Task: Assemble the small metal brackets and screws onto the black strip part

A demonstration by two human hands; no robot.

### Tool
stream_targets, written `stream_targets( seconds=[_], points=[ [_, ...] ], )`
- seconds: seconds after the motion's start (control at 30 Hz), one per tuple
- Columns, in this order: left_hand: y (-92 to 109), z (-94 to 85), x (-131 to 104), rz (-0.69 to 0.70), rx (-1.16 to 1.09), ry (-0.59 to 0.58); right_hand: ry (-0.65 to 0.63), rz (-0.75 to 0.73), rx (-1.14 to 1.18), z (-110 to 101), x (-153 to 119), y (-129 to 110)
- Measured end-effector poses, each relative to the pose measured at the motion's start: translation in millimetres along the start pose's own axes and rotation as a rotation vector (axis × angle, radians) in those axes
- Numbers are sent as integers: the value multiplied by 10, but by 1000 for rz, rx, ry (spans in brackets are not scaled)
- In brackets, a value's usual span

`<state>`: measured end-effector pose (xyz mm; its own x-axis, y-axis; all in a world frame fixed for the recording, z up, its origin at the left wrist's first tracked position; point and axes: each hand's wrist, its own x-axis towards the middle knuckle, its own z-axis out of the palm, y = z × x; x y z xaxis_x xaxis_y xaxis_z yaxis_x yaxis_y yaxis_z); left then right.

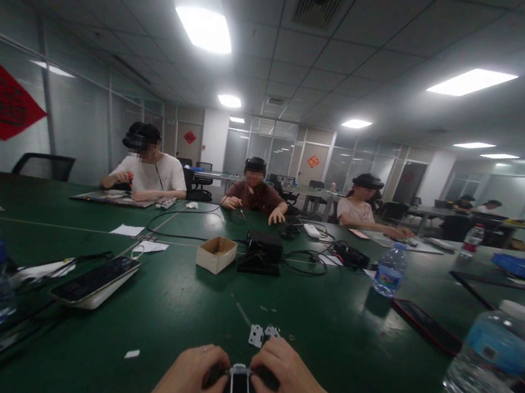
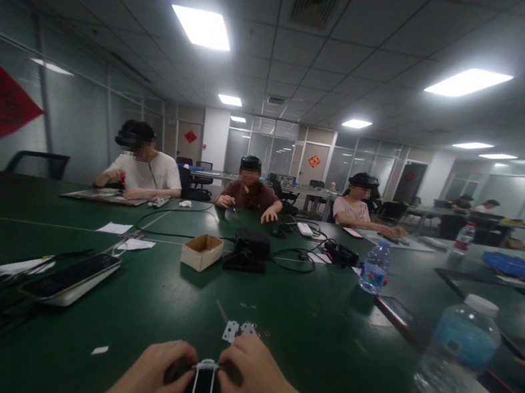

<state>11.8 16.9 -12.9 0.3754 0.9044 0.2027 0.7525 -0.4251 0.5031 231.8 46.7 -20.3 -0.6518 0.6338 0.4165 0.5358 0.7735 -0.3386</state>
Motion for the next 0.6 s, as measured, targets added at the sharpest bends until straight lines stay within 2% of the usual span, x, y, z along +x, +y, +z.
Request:
stream_targets(
  seconds=[0.6],
  points=[
    [28,-13,-10,-29,4,5,10,-7,-8,10,5,14]
  ],
)
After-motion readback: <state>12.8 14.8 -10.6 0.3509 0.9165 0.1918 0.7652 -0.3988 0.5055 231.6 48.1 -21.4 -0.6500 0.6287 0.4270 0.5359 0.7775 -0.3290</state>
